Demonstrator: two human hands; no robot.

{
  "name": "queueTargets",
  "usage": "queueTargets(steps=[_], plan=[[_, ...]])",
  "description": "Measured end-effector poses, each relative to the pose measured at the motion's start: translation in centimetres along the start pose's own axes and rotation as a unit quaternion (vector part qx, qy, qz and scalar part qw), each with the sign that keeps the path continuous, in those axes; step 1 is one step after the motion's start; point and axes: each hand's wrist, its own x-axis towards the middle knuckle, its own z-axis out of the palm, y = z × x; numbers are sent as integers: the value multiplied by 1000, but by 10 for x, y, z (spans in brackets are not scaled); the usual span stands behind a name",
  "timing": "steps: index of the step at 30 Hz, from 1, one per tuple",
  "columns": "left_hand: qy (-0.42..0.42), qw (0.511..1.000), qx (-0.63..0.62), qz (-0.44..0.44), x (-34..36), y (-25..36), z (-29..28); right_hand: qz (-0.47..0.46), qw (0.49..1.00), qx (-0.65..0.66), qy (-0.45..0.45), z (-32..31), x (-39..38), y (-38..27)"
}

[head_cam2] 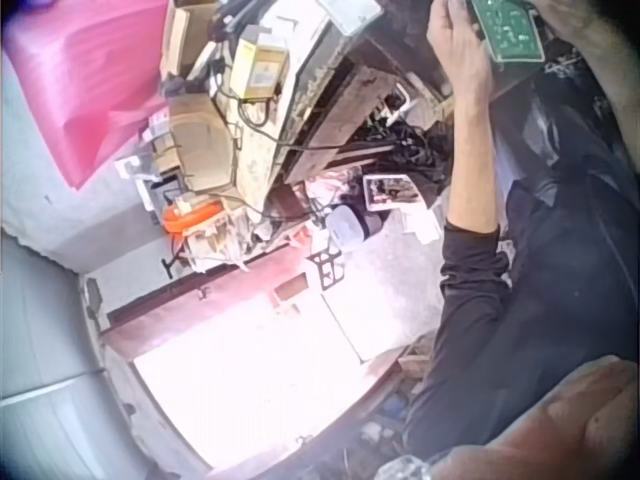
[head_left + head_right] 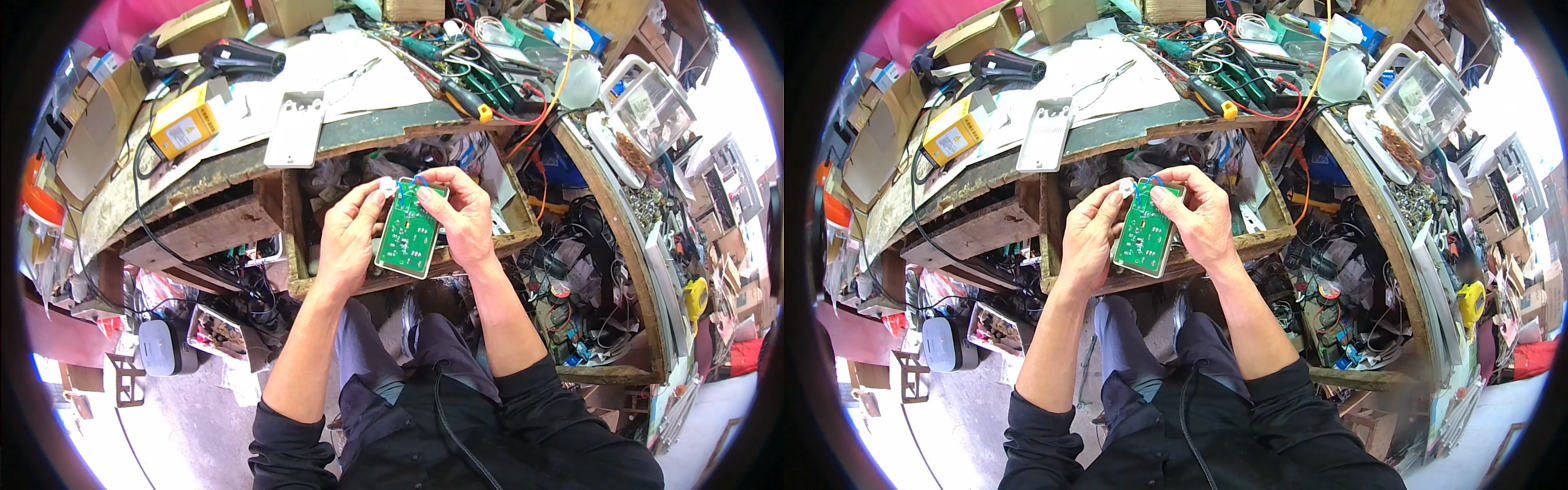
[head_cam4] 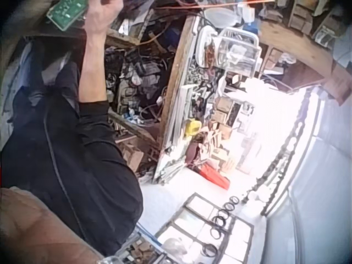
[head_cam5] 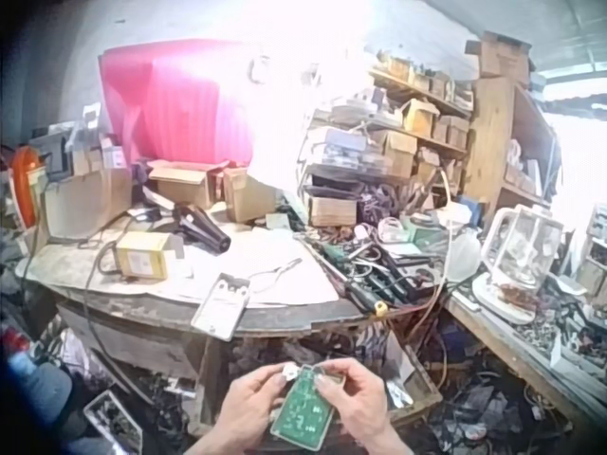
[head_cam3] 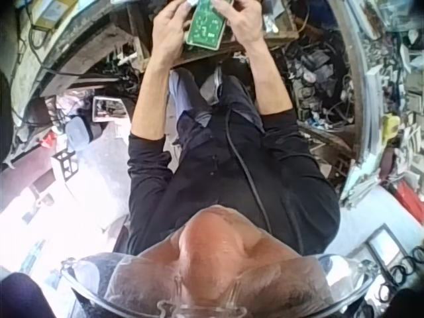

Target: The person opens a small yellow box and removes a white electronic device. They use a screwdriver to remove screws from the device's casing, separate the circuit board, and then reassemble the device by placing the board back and securing the casing with screws.

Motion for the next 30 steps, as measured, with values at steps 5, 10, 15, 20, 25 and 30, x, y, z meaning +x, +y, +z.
queueTargets(steps=[5, 10, 15, 20, 25, 30], plan=[[14, 1000, 4, 0, -1, 1, 3, 6, 1000, 1, 3, 1, 0, -1], [13, 1000, -6, -4, 0, 0, 2, 1, 1000, -3, 4, 0, 1, 0], [21, 1000, -20, -3, -1, 2, 4, -4, 1000, 4, 3, 1, 0, -1], [25, 999, -29, 14, -1, 2, 2, -4, 1000, 11, 1, 0, 0, 0], [39, 997, 9, 63, -3, 3, 3, -5, 1000, 15, 2, 2, -1, -3], [35, 996, 14, 82, -3, 1, 1, -15, 1000, 20, 0, 1, 0, -2]])
